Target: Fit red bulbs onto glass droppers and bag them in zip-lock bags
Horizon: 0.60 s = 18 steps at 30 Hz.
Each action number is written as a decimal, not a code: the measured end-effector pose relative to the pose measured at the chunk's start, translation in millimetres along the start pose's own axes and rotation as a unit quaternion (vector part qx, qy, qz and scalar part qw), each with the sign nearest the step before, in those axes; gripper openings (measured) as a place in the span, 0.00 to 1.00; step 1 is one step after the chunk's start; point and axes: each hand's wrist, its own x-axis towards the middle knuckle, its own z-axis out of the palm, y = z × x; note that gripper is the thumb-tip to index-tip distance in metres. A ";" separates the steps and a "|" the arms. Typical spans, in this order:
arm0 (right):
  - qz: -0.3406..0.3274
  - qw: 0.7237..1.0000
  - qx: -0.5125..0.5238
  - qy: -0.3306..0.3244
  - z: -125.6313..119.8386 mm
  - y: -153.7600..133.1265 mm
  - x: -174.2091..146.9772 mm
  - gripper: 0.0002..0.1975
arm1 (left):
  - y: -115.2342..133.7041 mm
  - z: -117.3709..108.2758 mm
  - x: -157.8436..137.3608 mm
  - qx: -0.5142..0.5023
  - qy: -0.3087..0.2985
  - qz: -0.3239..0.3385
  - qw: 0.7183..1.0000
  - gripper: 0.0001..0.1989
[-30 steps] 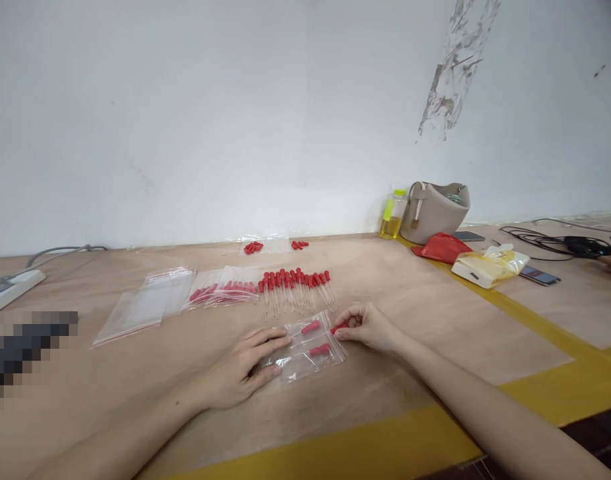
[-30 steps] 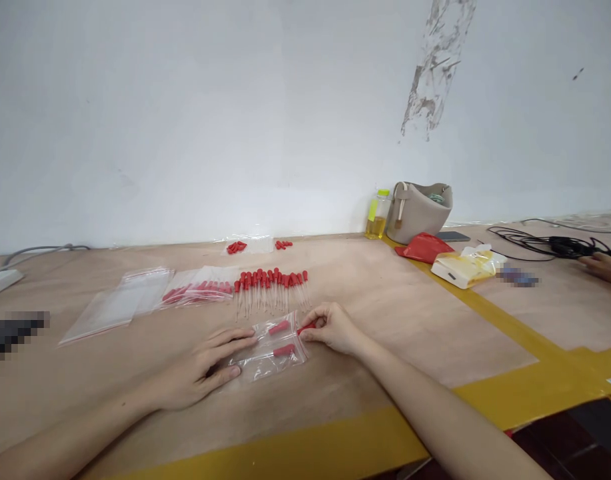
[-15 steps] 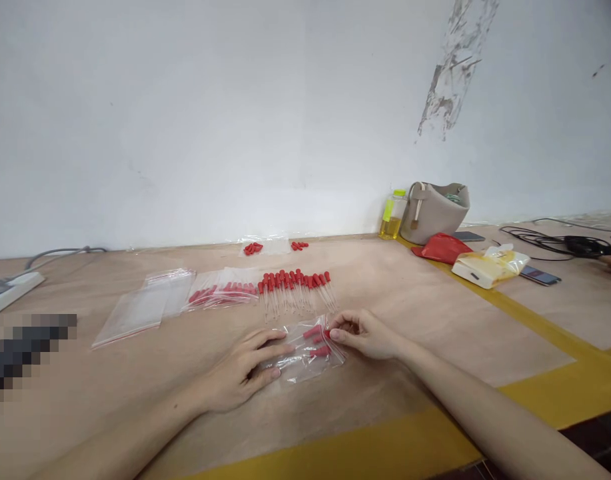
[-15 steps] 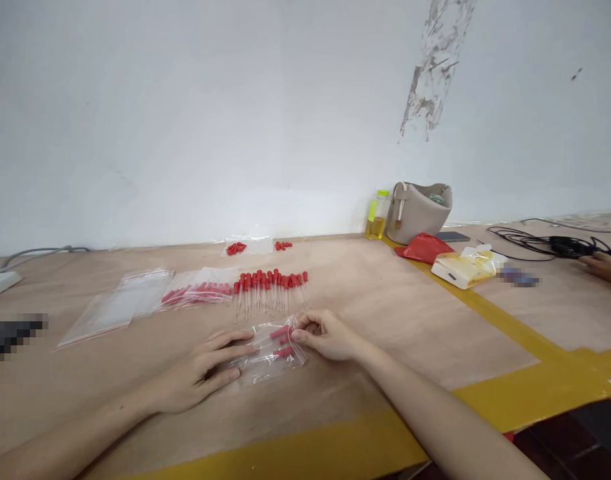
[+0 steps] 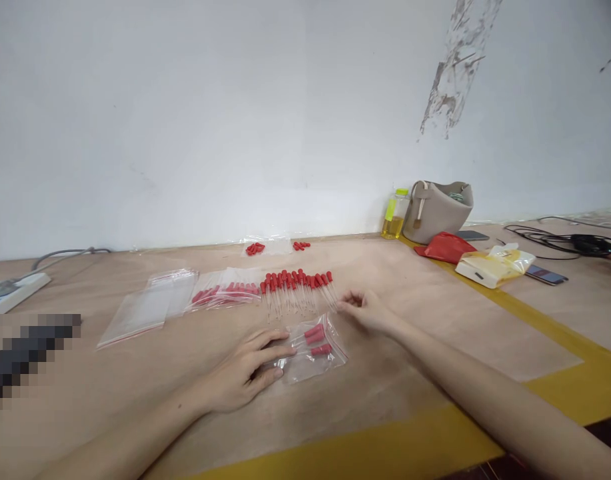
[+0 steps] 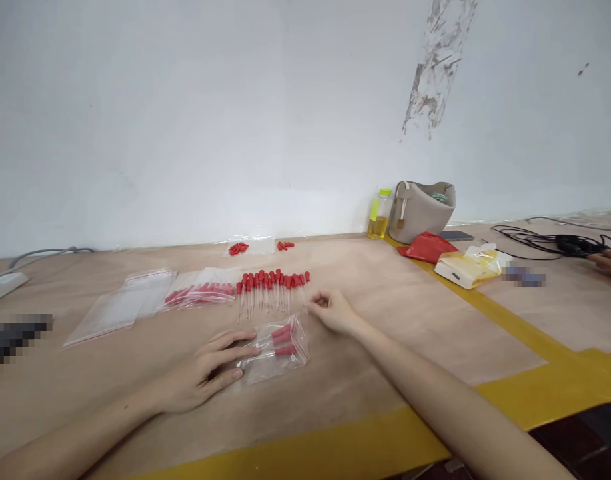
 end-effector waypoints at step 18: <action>0.160 0.977 -0.128 0.065 3.4 -0.6 102.7 0.08 | 2.1 -5.8 -0.3 0.022 -0.052 0.004 0.998 0.19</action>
